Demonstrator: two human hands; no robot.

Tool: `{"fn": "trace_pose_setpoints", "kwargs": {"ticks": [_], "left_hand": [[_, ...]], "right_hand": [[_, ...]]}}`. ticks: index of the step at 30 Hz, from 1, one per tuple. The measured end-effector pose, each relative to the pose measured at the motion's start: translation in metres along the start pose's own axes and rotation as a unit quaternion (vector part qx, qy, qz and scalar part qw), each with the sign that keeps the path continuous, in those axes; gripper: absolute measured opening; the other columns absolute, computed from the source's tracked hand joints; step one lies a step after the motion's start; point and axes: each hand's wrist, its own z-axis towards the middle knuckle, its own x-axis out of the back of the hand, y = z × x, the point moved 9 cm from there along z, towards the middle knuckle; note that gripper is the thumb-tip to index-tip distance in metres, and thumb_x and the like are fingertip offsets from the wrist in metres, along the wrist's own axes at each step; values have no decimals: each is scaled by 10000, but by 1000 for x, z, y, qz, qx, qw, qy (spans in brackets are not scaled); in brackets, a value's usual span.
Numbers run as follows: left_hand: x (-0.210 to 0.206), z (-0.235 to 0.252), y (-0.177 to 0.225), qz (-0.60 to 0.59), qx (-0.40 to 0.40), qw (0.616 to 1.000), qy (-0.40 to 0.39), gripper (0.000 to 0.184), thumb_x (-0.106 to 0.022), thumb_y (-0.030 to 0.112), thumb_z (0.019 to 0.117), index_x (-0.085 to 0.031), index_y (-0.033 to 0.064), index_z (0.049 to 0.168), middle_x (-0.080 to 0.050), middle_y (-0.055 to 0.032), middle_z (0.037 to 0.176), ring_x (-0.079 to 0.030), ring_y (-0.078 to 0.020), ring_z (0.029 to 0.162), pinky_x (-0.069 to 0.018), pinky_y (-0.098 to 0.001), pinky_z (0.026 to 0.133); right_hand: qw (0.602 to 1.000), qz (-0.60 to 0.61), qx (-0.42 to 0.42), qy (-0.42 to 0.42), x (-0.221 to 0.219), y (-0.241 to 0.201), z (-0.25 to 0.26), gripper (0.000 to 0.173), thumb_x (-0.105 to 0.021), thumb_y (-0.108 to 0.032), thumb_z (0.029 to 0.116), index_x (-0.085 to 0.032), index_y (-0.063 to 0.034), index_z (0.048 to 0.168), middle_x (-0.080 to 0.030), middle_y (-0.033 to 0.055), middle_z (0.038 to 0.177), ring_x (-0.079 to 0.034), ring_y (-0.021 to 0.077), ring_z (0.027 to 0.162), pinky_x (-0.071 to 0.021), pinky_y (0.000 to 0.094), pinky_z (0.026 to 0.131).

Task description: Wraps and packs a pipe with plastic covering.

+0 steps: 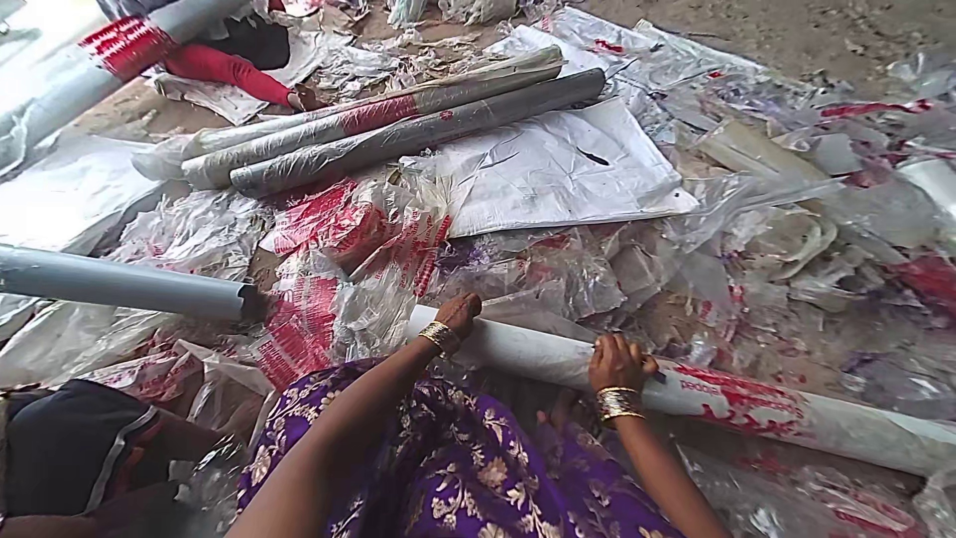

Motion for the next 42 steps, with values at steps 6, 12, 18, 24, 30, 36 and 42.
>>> {"fn": "trace_pose_setpoints", "kwargs": {"ticks": [6, 12, 18, 24, 30, 36, 42], "left_hand": [[17, -11, -9, -229, -165, 958, -40, 324, -519, 101, 1026, -592, -103, 1266, -641, -228, 1268, -606, -250, 1179, -468, -399, 1043], [-1, -8, -2, -89, -206, 971, -89, 406, -852, 63, 791, -755, 25, 1183, -567, -199, 1472, -481, -340, 1422, -325, -478, 1202], [-9, -8, 10, -60, -238, 966, -81, 227, -734, 35, 876, -715, -102, 1056, -668, -248, 1276, -628, -384, 1219, -458, -541, 1057], [-9, -14, 19, 93, -117, 985, -81, 300, -525, 181, 1065, -630, -59, 1212, -642, -273, 1268, -655, -486, 1103, -474, -680, 918], [-3, 13, 21, 93, -11, 993, -74, 330, -455, 169, 1091, -537, -37, 1335, -595, -267, 1356, -607, -465, 1223, -457, -653, 998], [12, 63, -20, 80, 102, 991, -19, 372, -522, 178, 1061, -546, -2, 1385, -623, -259, 1348, -596, -454, 1267, -459, -652, 1025], [53, 68, -71, -38, 203, 968, 140, 352, -631, 147, 1001, -620, 4, 1323, -661, -290, 1256, -624, -481, 1202, -473, -663, 1006]], "right_hand": [[1000, -1, 9, 20, -4, 6, -6, 288, -487, -92, 1007, -715, 54, 1104, -667, 296, 1246, -571, 553, 1210, -317, 762, 1002], [1000, -19, 14, 11, -3, 2, -5, 265, -499, -81, 1000, -719, 48, 1070, -675, 294, 1212, -587, 544, 1182, -345, 749, 974], [980, -21, 3, -198, -14, 9, 32, 335, -432, -133, 1077, -680, 53, 1204, -663, 261, 1295, -578, 449, 1278, -330, 667, 1082], [949, -61, -38, -306, -29, 14, 25, 426, -330, -214, 1122, -595, 29, 1349, -644, 242, 1352, -570, 379, 1331, -309, 582, 1168], [963, -53, -34, -260, -27, 14, 18, 416, -340, -198, 1115, -620, 34, 1316, -653, 227, 1344, -563, 380, 1335, -305, 604, 1152], [988, -33, -1, -149, -17, 10, 5, 374, -387, -147, 1083, -673, 58, 1211, -681, 239, 1280, -602, 419, 1264, -363, 613, 1091], [999, 4, 24, -40, -6, 13, -17, 314, -455, -106, 1019, -707, 71, 1080, -687, 286, 1201, -614, 505, 1186, -399, 688, 974]]}}
